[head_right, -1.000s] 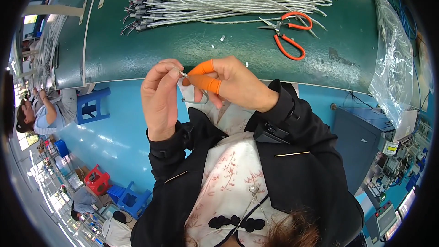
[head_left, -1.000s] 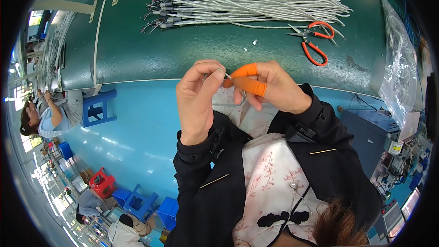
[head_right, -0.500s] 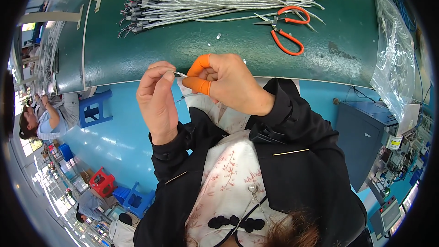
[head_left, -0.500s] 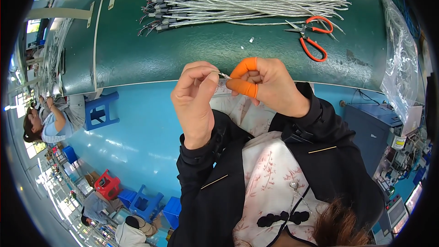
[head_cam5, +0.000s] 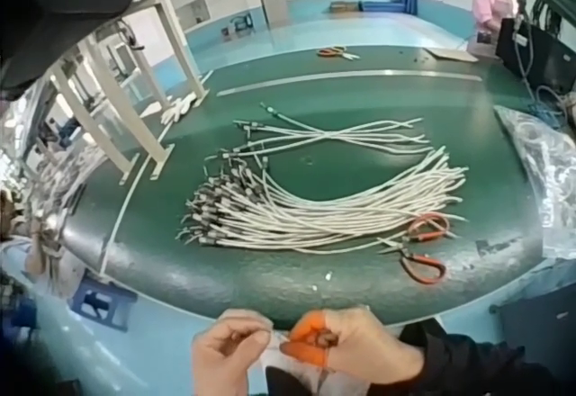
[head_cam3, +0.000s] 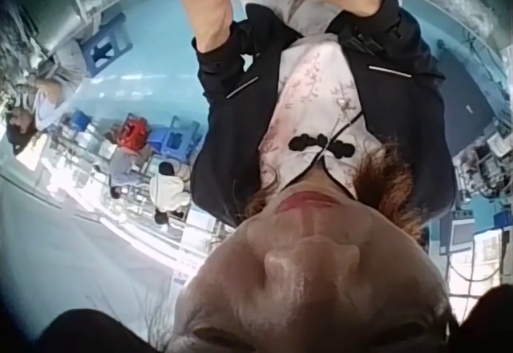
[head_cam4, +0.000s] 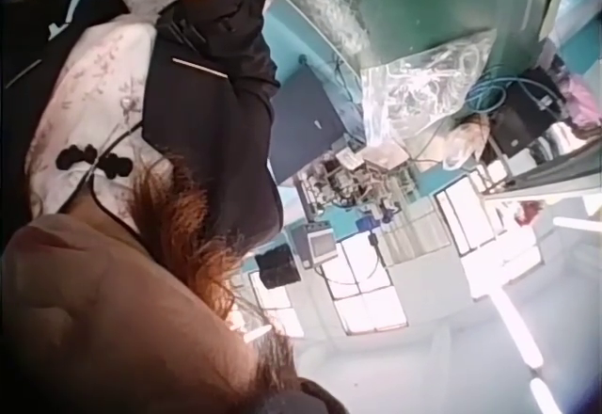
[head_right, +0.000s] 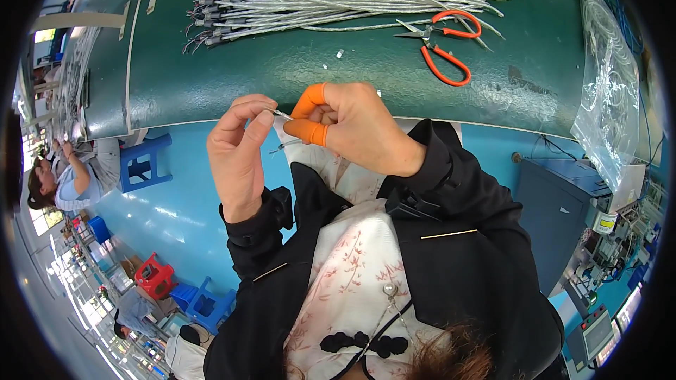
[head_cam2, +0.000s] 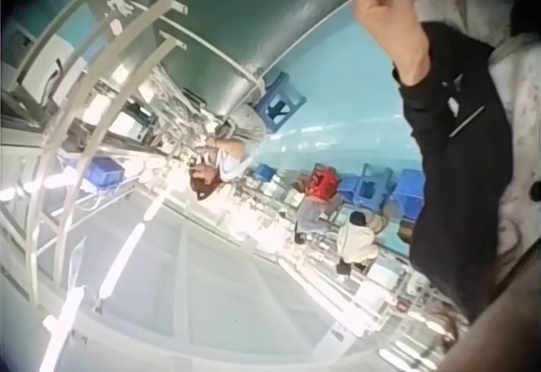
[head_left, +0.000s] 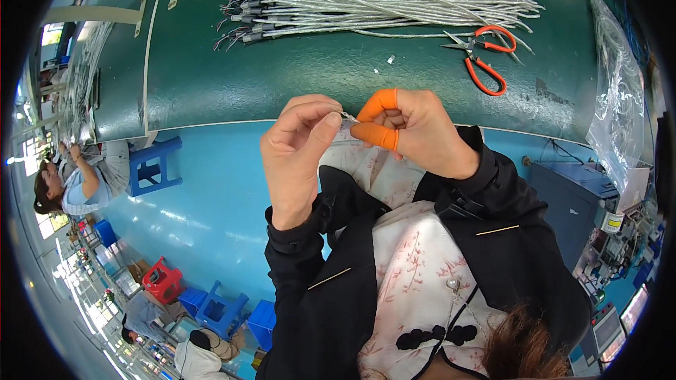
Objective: The person picks up a wire, trims the insulation with shears, and pulls the casing off by hand. They then slide a small metal sleeve onto the wire, press it into place, and place the finished wire onto a pile.
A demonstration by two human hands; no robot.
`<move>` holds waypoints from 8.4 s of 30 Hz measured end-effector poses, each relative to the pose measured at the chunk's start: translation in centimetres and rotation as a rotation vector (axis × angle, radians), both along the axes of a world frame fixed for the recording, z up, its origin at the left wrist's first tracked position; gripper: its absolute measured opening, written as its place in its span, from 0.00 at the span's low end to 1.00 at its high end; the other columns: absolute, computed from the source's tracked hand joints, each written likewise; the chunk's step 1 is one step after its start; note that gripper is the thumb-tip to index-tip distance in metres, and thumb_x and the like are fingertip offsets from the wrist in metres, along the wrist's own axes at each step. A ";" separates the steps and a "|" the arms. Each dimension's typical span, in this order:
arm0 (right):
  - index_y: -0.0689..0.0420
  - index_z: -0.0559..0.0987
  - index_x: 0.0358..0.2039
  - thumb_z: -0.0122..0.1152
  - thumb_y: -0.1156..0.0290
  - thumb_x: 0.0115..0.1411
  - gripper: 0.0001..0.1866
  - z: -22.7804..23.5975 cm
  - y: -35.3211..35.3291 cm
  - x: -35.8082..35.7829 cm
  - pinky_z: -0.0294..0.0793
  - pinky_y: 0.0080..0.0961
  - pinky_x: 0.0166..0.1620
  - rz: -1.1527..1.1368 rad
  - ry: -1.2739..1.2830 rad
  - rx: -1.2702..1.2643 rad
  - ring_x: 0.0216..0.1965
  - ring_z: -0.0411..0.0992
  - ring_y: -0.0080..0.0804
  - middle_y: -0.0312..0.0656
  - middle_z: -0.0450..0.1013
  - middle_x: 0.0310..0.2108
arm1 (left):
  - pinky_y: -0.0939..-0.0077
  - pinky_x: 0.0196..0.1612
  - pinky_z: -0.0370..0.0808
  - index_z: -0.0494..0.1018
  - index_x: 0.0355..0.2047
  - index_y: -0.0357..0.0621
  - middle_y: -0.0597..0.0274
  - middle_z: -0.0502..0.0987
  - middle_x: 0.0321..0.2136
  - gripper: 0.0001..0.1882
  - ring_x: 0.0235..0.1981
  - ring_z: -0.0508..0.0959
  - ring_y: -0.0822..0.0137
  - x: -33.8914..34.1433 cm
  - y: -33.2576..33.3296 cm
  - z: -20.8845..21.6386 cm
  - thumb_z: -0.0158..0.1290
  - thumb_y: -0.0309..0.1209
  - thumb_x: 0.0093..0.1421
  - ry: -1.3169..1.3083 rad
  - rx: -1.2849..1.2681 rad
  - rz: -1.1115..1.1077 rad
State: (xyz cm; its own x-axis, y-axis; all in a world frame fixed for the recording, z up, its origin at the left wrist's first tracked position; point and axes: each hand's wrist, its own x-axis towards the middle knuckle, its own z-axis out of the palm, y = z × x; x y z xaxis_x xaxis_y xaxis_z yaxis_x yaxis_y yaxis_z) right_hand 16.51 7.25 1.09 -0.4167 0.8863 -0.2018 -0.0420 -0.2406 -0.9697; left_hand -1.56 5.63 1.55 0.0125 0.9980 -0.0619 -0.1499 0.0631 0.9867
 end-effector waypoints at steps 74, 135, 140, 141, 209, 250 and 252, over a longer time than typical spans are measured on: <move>0.62 0.70 0.29 0.65 0.77 0.54 0.10 -0.1 -0.7 -2.4 0.67 0.13 0.17 0.044 -0.006 0.129 0.18 0.68 0.14 0.36 0.72 0.20 | 0.76 0.49 0.62 0.74 0.33 0.33 0.59 0.74 0.35 0.05 0.40 0.70 0.69 -2.2 -1.6 3.1 0.54 0.22 0.56 0.010 0.150 0.238; 0.64 0.75 0.34 0.60 0.73 0.59 0.07 0.8 0.0 -2.2 0.63 0.14 0.19 0.147 0.064 -0.083 0.16 0.64 0.15 0.36 0.73 0.22 | 0.80 0.43 0.70 0.75 0.34 0.32 0.58 0.77 0.35 0.06 0.36 0.75 0.72 -2.0 -1.5 1.6 0.55 0.18 0.55 0.068 0.003 0.057; 0.64 0.75 0.34 0.60 0.73 0.59 0.07 0.9 -0.1 -2.3 0.63 0.14 0.18 0.150 0.011 -0.046 0.17 0.65 0.15 0.36 0.73 0.22 | 0.81 0.41 0.70 0.75 0.33 0.32 0.59 0.77 0.33 0.05 0.34 0.74 0.74 -2.1 -1.6 1.6 0.55 0.18 0.55 0.123 -0.016 0.071; 0.64 0.75 0.34 0.60 0.73 0.59 0.07 0.9 0.0 -2.2 0.63 0.14 0.18 0.149 0.007 -0.044 0.17 0.65 0.14 0.36 0.73 0.22 | 0.81 0.40 0.70 0.75 0.32 0.32 0.60 0.77 0.33 0.05 0.33 0.74 0.75 -2.1 -1.6 1.6 0.55 0.18 0.55 0.136 -0.019 0.079; 0.64 0.72 0.36 0.51 0.74 0.64 0.06 -1.0 -0.8 -3.8 0.65 0.14 0.18 -0.031 0.305 -0.113 0.19 0.71 0.21 0.40 0.73 0.25 | 0.82 0.31 0.68 0.72 0.31 0.35 0.65 0.73 0.29 0.02 0.27 0.69 0.77 1.9 -1.4 -0.1 0.52 0.23 0.59 0.088 -0.017 0.365; 0.64 0.76 0.34 0.61 0.81 0.54 0.07 -0.4 0.9 -3.0 0.73 0.18 0.26 -0.264 -0.210 0.807 0.23 0.75 0.23 0.41 0.76 0.26 | 0.82 0.36 0.67 0.72 0.31 0.35 0.64 0.74 0.32 0.03 0.31 0.69 0.76 1.5 -0.8 0.7 0.52 0.18 0.56 0.429 0.206 0.254; 0.63 0.76 0.34 0.62 0.81 0.53 0.07 0.0 0.9 -2.8 0.74 0.18 0.26 -0.255 -0.276 0.872 0.23 0.76 0.24 0.41 0.76 0.26 | 0.83 0.35 0.67 0.72 0.31 0.35 0.64 0.74 0.32 0.03 0.30 0.69 0.76 1.5 -0.9 1.0 0.53 0.17 0.55 0.574 0.323 0.252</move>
